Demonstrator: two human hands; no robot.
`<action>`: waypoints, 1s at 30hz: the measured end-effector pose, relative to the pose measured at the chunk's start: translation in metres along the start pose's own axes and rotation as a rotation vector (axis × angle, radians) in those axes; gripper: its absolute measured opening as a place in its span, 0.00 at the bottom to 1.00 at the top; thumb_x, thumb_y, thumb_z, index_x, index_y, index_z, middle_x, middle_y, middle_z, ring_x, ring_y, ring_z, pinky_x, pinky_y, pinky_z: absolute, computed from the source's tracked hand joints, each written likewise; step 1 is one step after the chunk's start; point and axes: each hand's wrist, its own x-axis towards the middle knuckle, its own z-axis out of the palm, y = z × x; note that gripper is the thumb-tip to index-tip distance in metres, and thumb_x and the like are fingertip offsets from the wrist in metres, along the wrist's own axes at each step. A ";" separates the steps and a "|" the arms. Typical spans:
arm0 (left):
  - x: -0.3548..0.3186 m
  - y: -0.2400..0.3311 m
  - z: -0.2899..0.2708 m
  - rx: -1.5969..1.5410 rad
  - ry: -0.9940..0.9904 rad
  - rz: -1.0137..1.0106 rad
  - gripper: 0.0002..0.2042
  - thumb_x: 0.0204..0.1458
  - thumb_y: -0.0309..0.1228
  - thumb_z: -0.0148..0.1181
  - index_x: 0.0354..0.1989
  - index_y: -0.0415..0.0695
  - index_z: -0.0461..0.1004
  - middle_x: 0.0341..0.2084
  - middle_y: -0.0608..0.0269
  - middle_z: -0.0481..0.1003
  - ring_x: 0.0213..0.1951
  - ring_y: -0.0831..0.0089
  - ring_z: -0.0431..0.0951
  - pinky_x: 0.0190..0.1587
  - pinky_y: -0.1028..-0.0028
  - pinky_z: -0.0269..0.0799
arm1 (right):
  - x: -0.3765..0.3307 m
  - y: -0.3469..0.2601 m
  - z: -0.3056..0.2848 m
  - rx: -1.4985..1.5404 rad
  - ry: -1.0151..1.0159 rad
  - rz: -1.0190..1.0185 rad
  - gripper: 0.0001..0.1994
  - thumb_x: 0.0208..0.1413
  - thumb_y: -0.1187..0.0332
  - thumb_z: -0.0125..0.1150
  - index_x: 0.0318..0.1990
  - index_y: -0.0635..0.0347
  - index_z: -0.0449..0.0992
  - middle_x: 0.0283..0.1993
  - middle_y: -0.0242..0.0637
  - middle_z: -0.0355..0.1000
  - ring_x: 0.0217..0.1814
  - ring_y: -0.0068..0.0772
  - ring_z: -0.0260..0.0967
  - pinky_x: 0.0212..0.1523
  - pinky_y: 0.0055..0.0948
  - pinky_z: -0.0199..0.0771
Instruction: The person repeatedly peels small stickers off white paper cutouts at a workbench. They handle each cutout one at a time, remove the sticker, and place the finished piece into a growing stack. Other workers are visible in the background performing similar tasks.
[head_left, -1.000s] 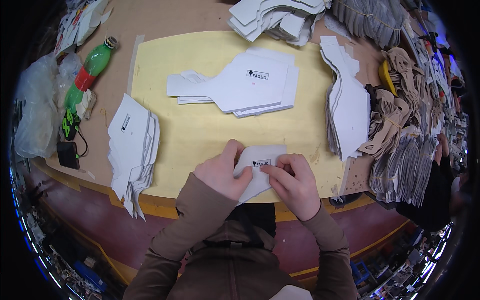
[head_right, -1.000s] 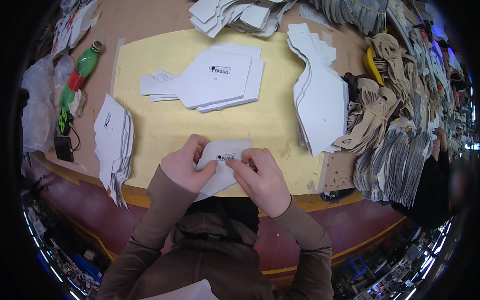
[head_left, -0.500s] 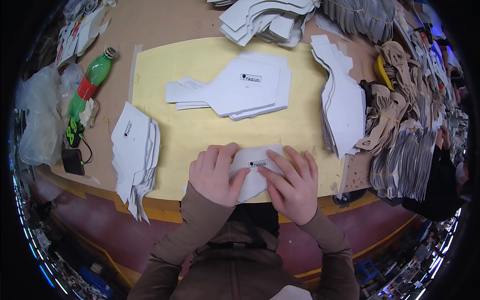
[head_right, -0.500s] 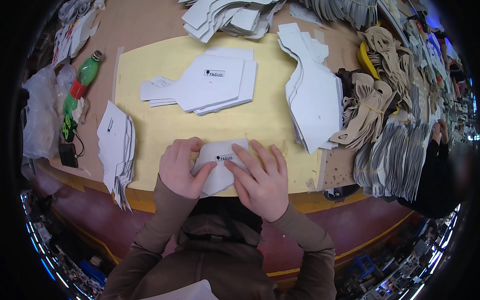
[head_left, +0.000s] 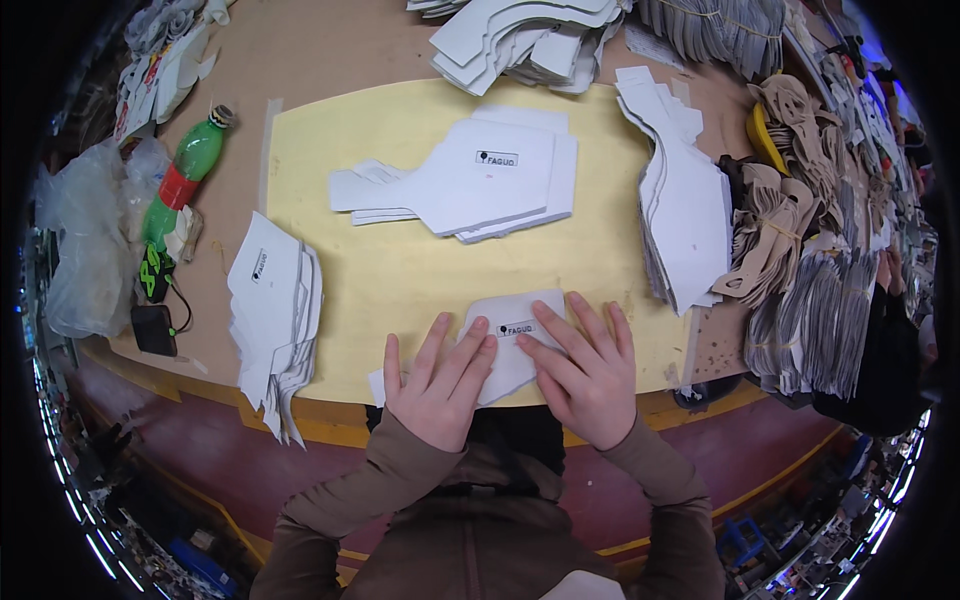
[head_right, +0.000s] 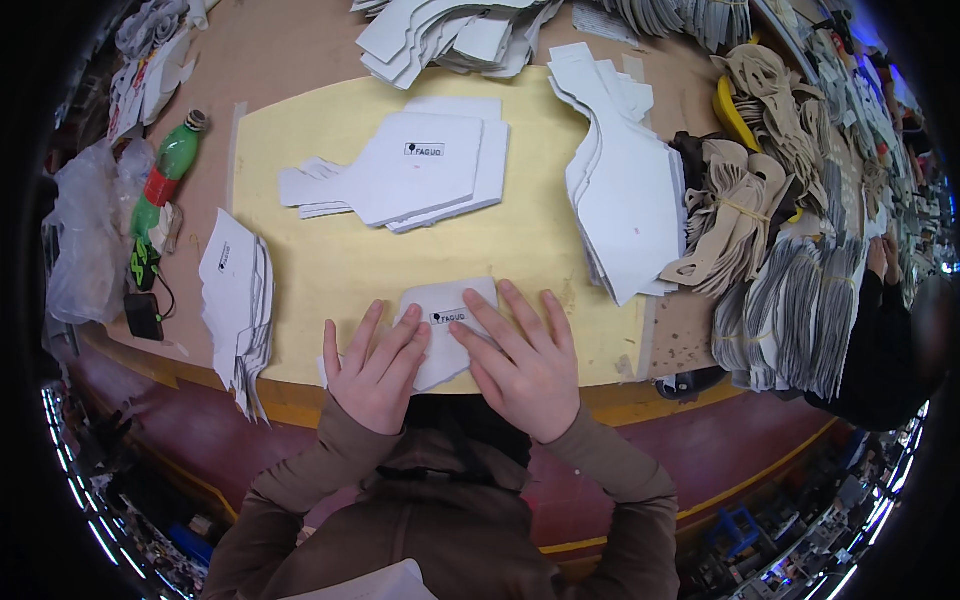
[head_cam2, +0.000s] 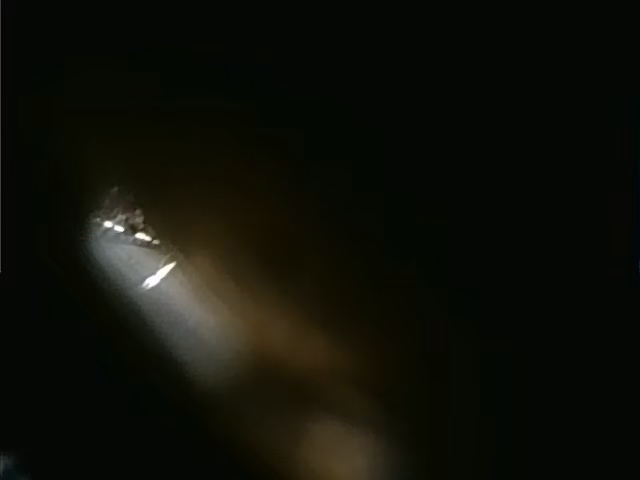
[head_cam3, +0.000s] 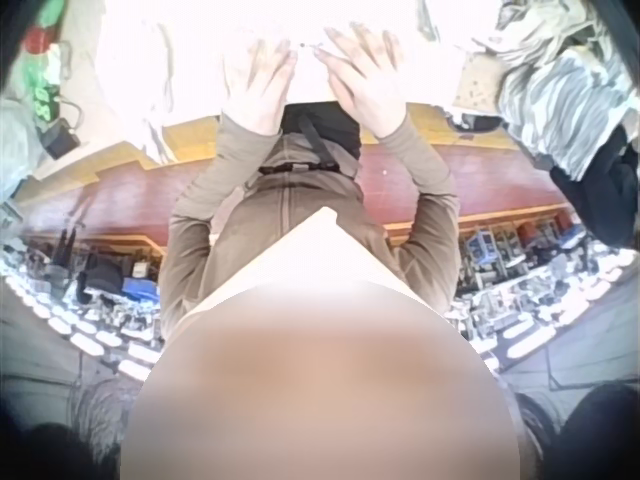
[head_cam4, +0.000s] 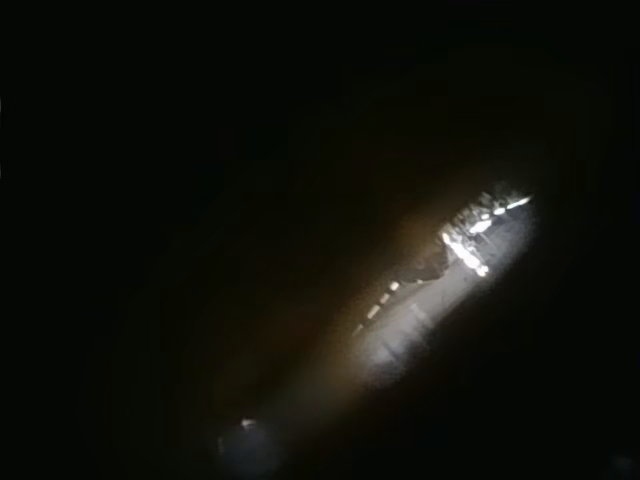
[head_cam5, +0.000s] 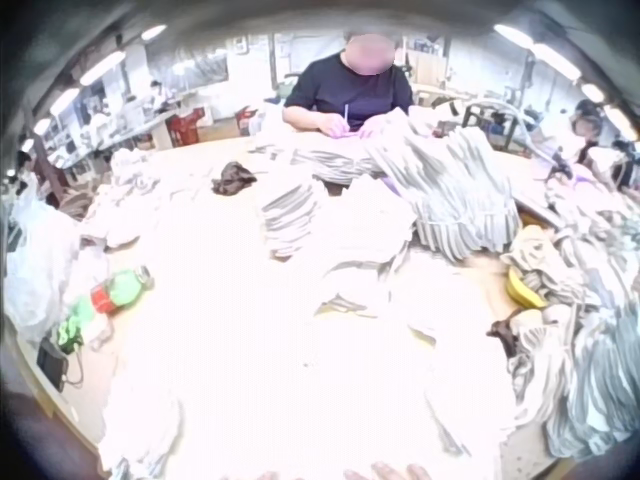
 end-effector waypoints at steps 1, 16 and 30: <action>-0.001 -0.001 0.000 0.008 0.000 0.003 0.18 0.53 0.31 0.66 0.53 0.55 0.78 0.61 0.74 0.74 0.67 0.61 0.68 0.71 0.41 0.46 | 0.000 0.000 0.000 -0.007 0.001 -0.003 0.18 0.52 0.69 0.66 0.52 0.44 0.82 0.68 0.29 0.70 0.73 0.43 0.62 0.72 0.55 0.52; 0.005 0.010 0.004 -0.028 -0.071 0.031 0.14 0.59 0.29 0.55 0.53 0.50 0.77 0.67 0.67 0.70 0.70 0.61 0.64 0.71 0.37 0.44 | 0.004 0.002 0.003 -0.014 -0.027 0.006 0.23 0.56 0.71 0.62 0.61 0.49 0.76 0.70 0.31 0.68 0.75 0.42 0.60 0.74 0.53 0.51; 0.005 0.010 0.013 0.119 -0.159 0.164 0.26 0.57 0.30 0.50 0.67 0.50 0.68 0.73 0.63 0.60 0.74 0.60 0.57 0.71 0.45 0.51 | 0.004 0.005 0.005 0.028 0.026 0.037 0.21 0.58 0.73 0.61 0.60 0.60 0.77 0.69 0.38 0.68 0.75 0.48 0.60 0.74 0.50 0.54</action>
